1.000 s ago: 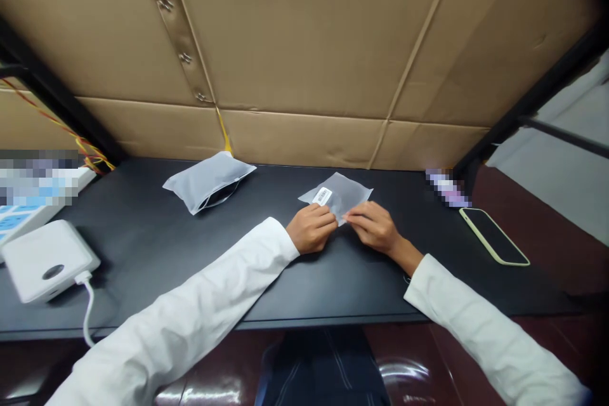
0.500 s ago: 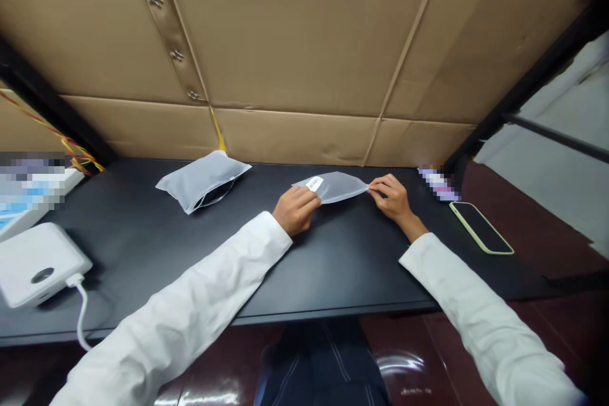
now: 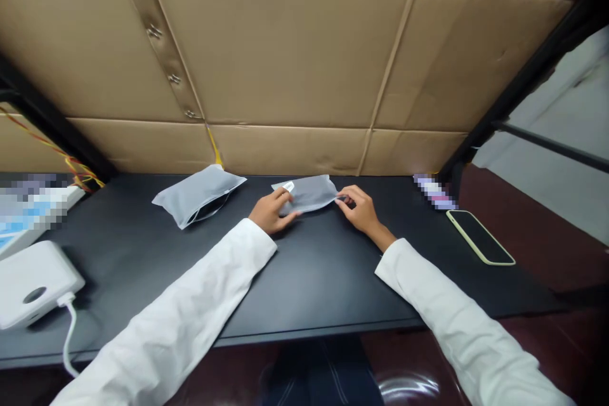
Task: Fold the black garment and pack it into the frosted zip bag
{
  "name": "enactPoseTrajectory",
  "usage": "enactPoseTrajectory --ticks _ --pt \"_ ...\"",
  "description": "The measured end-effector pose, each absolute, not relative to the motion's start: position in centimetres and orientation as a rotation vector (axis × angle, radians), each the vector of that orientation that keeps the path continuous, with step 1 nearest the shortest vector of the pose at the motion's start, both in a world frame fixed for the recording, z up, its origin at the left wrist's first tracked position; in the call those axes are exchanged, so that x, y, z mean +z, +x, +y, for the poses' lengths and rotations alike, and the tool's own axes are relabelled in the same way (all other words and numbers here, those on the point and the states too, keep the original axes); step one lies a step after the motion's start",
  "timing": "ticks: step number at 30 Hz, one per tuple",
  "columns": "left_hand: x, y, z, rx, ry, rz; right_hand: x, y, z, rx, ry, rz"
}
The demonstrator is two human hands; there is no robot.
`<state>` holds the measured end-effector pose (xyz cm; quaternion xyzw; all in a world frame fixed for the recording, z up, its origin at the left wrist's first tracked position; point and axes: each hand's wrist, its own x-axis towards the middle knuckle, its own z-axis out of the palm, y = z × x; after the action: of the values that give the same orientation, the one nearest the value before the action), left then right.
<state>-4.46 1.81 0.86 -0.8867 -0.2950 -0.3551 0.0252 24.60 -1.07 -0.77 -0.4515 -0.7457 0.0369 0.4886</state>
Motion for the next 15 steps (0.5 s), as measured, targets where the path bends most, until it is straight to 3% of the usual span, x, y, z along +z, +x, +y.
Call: enactPoseTrajectory --ticks 9,15 --pt "1.2 -3.7 1.5 -0.792 -2.482 -0.738 -0.6 24.5 -1.9 -0.061 -1.073 -1.924" --pt "1.6 -2.0 -0.1 -1.284 -2.320 -0.765 -0.2 22.5 -3.3 -0.575 -0.879 -2.022"
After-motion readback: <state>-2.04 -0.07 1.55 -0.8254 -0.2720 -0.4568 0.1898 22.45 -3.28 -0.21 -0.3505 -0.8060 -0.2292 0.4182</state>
